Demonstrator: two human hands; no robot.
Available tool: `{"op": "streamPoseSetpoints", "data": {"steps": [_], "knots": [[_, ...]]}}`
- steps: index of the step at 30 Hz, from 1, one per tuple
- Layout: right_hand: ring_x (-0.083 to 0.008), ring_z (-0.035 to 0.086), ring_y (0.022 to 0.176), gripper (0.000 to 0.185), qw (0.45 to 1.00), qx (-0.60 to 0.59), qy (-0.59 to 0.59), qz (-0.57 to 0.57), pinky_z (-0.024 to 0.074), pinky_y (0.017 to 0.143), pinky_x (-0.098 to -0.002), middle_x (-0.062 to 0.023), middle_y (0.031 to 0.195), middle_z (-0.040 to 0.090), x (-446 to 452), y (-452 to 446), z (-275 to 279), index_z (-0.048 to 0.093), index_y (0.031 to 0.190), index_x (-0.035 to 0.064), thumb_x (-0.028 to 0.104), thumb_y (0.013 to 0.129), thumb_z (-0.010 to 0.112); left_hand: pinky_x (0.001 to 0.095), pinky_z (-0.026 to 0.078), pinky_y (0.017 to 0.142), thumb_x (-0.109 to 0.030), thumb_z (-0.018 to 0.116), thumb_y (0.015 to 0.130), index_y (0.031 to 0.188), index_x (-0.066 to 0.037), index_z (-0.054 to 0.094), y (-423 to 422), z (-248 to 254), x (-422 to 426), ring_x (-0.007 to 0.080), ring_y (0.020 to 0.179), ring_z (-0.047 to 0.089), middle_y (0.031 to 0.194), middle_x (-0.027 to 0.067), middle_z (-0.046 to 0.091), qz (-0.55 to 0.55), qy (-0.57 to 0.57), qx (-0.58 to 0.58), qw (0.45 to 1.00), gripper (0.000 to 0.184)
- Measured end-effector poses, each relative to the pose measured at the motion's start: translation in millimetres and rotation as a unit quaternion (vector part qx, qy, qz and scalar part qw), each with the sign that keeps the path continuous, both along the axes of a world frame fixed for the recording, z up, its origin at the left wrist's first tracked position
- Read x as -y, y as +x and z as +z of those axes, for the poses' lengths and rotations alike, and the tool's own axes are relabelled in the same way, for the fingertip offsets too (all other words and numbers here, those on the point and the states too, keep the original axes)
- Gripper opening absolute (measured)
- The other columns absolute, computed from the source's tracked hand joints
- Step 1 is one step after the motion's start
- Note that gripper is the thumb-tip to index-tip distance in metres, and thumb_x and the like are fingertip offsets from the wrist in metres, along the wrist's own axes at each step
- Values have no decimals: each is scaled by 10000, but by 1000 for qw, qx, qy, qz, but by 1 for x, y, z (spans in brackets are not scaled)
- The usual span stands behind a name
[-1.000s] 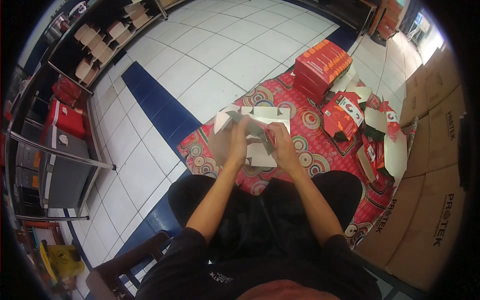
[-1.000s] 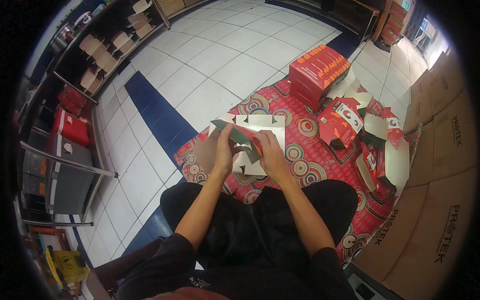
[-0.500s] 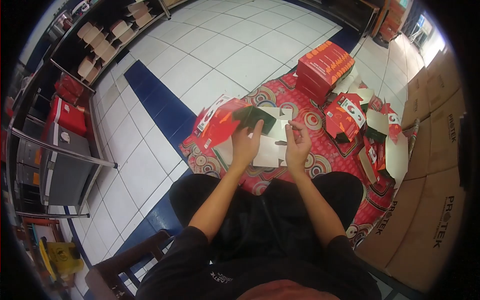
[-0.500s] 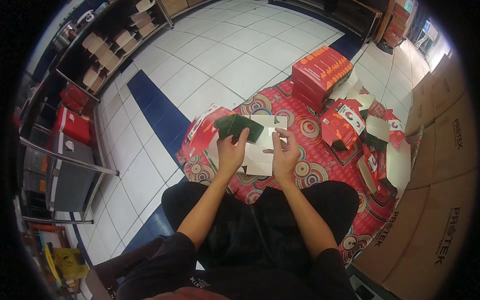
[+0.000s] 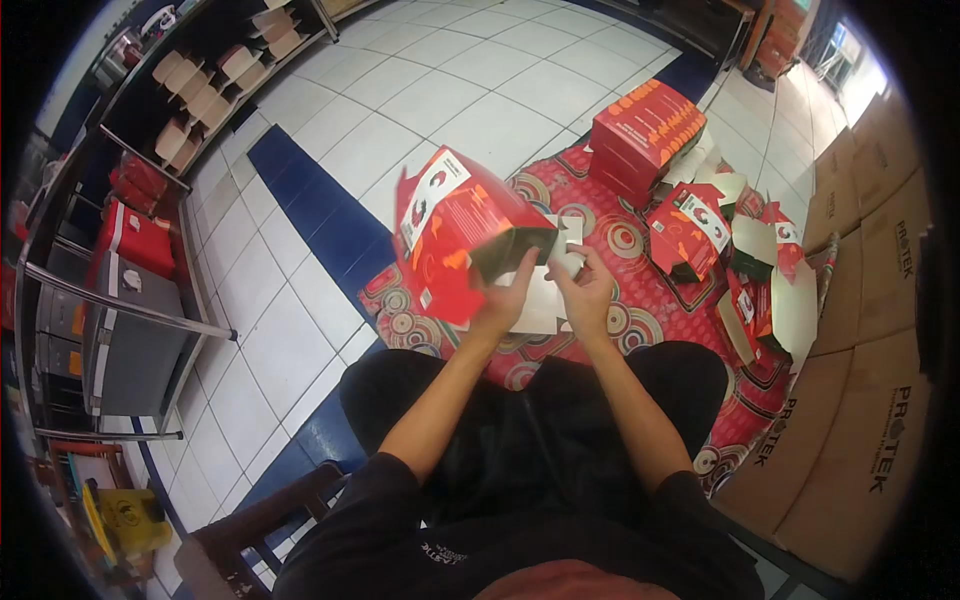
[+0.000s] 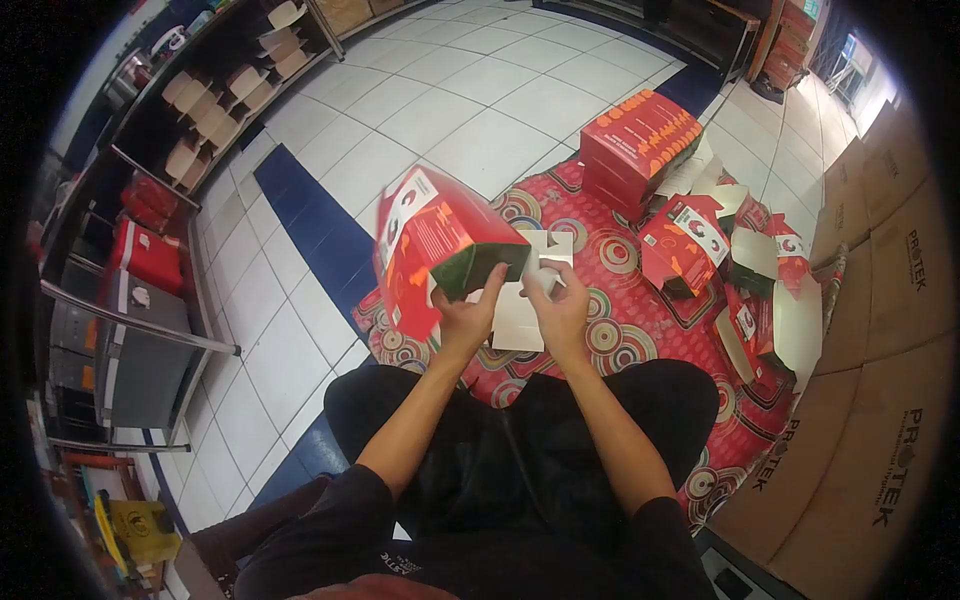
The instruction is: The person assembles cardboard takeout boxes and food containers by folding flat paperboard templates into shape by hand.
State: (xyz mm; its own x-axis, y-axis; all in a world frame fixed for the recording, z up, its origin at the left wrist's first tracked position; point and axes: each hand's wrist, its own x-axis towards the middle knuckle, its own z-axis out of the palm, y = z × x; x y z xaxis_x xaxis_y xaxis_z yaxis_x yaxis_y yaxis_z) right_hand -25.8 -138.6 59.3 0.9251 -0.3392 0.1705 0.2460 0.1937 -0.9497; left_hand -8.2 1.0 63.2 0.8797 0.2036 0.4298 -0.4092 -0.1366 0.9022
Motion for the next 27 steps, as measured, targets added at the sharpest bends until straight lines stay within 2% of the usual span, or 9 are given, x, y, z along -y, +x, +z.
{"op": "streamPoseSetpoints", "data": {"steps": [3, 8, 11, 14, 16, 19, 24, 26, 27], "knots": [[-162, 753, 895, 141, 999, -38, -13, 11, 620, 782, -297, -119, 964, 757, 3, 2, -4, 675, 1121, -46, 17, 1009, 733, 338, 618, 911, -50, 905, 898, 1224, 6, 735, 3, -6, 8, 187, 989, 784, 1137, 101, 788, -5, 7, 164, 986, 372], [-110, 723, 907, 146, 996, -45, -64, -32, 600, 788, -262, -86, 1050, 759, 6, 1, -10, 703, 1143, -20, 8, 1006, 746, 330, 605, 910, -106, 842, 974, 1288, -7, 695, -13, 8, -25, 189, 1001, 769, 1157, 88, 777, -66, 224, 190, 954, 360], [-108, 715, 888, 140, 995, 7, 81, -49, 594, 787, -280, -89, 1081, 754, -6, -3, 6, 716, 1132, -7, 5, 998, 756, 329, 604, 903, -115, 827, 987, 1286, -9, 698, -19, 7, -24, 188, 1000, 767, 1160, 89, 777, -68, 244, 192, 948, 342], [-125, 710, 846, 118, 994, 50, 3, -93, 585, 764, -303, -83, 1029, 753, -1, -2, 4, 732, 1070, -9, -27, 960, 770, 328, 603, 896, -124, 812, 1001, 1284, -11, 701, -20, 8, -24, 187, 998, 765, 1163, 90, 777, -70, 253, 185, 947, 325], [-188, 714, 815, 204, 918, 165, -328, -148, 580, 751, -322, -103, 976, 737, 9, -5, 14, 762, 1107, -22, -70, 910, 781, 328, 602, 892, -129, 802, 1009, 1283, -13, 703, -19, 8, -25, 186, 998, 763, 1164, 90, 778, -71, 249, 174, 950, 313], [-270, 747, 836, 365, 884, 205, -398, -133, 584, 711, -357, -120, 1002, 724, 11, -7, 17, 782, 1211, -4, -61, 851, 808, 326, 601, 885, -138, 788, 1023, 1281, -15, 706, -16, 10, -26, 185, 996, 761, 1167, 91, 778, -70, 232, 146, 959, 297], [-285, 742, 845, 448, 866, 212, -448, -67, 589, 718, -388, -112, 1025, 715, 15, -8, 15, 785, 1287, 50, -70, 855, 786, 325, 599, 873, -153, 763, 1045, 1277, -19, 711, -5, 16, -21, 183, 994, 758, 1172, 92, 779, -65, 154, 38, 985, 274], [-292, 743, 856, 436, 860, 219, -459, -55, 593, 725, -394, -111, 1033, 710, 19, -6, 14, 788, 1276, 54, -73, 860, 777, 324, 598, 869, -158, 754, 1053, 1276, -20, 713, 2, 18, -20, 183, 993, 756, 1174, 92, 779, -99, 51, -56, 992, 265], [-295, 743, 866, 434, 859, 225, -459, -40, 596, 733, -398, -112, 1036, 709, 20, -6, 17, 789, 1275, 60, -71, 862, 773, 320, 594, 849, -173, 722, 1076, 1247, -23, 734, 5, 21, -18, 175, 985, 752, 1177, 89, 781, -145, -99, -106, 979, 227]]}}
